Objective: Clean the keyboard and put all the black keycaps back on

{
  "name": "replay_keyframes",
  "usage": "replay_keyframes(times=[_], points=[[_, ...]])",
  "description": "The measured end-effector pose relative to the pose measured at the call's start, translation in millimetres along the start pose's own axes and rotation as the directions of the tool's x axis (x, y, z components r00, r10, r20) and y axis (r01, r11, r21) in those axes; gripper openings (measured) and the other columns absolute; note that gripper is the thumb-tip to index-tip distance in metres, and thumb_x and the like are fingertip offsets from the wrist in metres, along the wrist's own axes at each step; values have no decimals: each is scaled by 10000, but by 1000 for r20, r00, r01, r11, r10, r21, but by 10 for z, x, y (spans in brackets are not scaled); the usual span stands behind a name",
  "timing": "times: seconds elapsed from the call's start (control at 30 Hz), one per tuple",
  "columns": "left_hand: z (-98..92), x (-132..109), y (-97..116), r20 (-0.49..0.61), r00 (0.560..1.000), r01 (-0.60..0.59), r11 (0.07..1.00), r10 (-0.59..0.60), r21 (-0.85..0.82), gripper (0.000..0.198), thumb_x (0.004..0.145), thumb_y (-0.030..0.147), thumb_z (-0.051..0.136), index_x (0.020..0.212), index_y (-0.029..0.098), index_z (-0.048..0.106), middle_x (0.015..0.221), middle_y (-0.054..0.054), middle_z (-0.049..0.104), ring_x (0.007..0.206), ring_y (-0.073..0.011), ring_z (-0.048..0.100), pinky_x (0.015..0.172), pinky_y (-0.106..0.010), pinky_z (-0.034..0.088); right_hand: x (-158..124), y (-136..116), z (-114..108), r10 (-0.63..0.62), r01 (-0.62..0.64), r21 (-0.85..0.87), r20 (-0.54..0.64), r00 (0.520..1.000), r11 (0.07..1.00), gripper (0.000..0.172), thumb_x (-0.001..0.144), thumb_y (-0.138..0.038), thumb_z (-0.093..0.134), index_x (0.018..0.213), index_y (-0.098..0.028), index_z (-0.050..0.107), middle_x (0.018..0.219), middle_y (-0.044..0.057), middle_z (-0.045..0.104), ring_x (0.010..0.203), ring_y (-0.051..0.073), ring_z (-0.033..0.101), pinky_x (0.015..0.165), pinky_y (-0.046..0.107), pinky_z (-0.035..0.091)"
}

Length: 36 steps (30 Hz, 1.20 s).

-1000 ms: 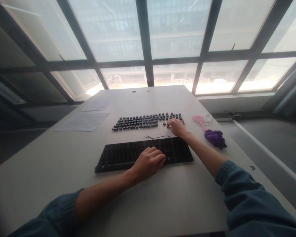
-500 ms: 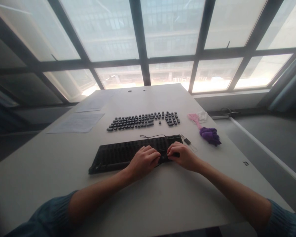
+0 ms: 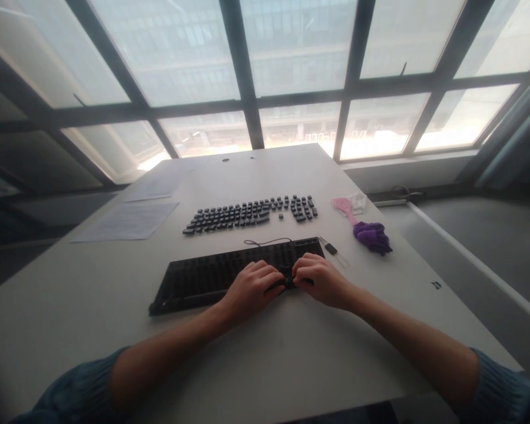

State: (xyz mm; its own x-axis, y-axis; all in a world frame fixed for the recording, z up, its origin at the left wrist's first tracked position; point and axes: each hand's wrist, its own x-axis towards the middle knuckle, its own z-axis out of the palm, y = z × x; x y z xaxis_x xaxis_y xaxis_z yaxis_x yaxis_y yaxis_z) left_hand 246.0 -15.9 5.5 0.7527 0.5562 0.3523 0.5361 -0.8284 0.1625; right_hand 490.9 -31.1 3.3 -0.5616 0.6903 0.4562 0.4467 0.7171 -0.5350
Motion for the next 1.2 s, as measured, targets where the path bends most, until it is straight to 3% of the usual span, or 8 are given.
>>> replay_keyframes(times=[0.37, 0.67, 0.93, 1.07, 1.2], points=[[-14, -7, 13, 33, 999, 17, 1000, -17, -18, 212, 996, 371, 557, 1042, 205, 680, 952, -38, 709, 913, -195, 597, 807, -343, 422, 18, -5, -1, -35, 35, -91, 2, 999, 995, 185, 938, -171, 630, 766, -215, 682, 886, 48, 726, 849, 197, 611, 782, 349, 502], [-7, 4, 20, 32, 999, 23, 1000, -22, -8, 195, 990, 359, 567, 1039, 208, 681, 958, -35, 705, 926, -193, 600, 809, -345, 426, 13, -46, -66, 41, -23, -192, 92, 995, 981, 132, 919, -248, 692, 791, -221, 704, 1013, 45, 710, 899, 199, 584, 777, 335, 495], [-34, 14, 38, 45, 999, 25, 1000, -25, -1, 199, 992, 359, 561, 1020, 205, 684, 953, -42, 704, 909, -194, 594, 807, -341, 424, -1, -14, -42, 47, -33, -142, 95, 994, 989, 138, 914, -256, 689, 782, -226, 717, 980, 53, 711, 889, 201, 602, 788, 342, 507], [-28, 11, 24, 45, 999, 30, 1000, -30, 5, 186, 982, 352, 579, 1023, 203, 681, 957, -42, 702, 909, -200, 593, 813, -343, 432, -1, 92, -102, 80, -81, -72, -26, 996, 994, 97, 929, -244, 652, 896, -230, 742, 992, 64, 714, 924, 209, 631, 844, 357, 516], [-41, -3, 27, 49, 998, 30, 1000, -30, -6, 197, 967, 367, 604, 1038, 203, 687, 961, -53, 711, 920, -210, 608, 822, -351, 439, -17, 243, -195, 274, -307, -93, -263, 925, 947, 137, 923, -196, 596, 972, -212, 723, 941, 66, 702, 853, 211, 642, 793, 349, 521]])
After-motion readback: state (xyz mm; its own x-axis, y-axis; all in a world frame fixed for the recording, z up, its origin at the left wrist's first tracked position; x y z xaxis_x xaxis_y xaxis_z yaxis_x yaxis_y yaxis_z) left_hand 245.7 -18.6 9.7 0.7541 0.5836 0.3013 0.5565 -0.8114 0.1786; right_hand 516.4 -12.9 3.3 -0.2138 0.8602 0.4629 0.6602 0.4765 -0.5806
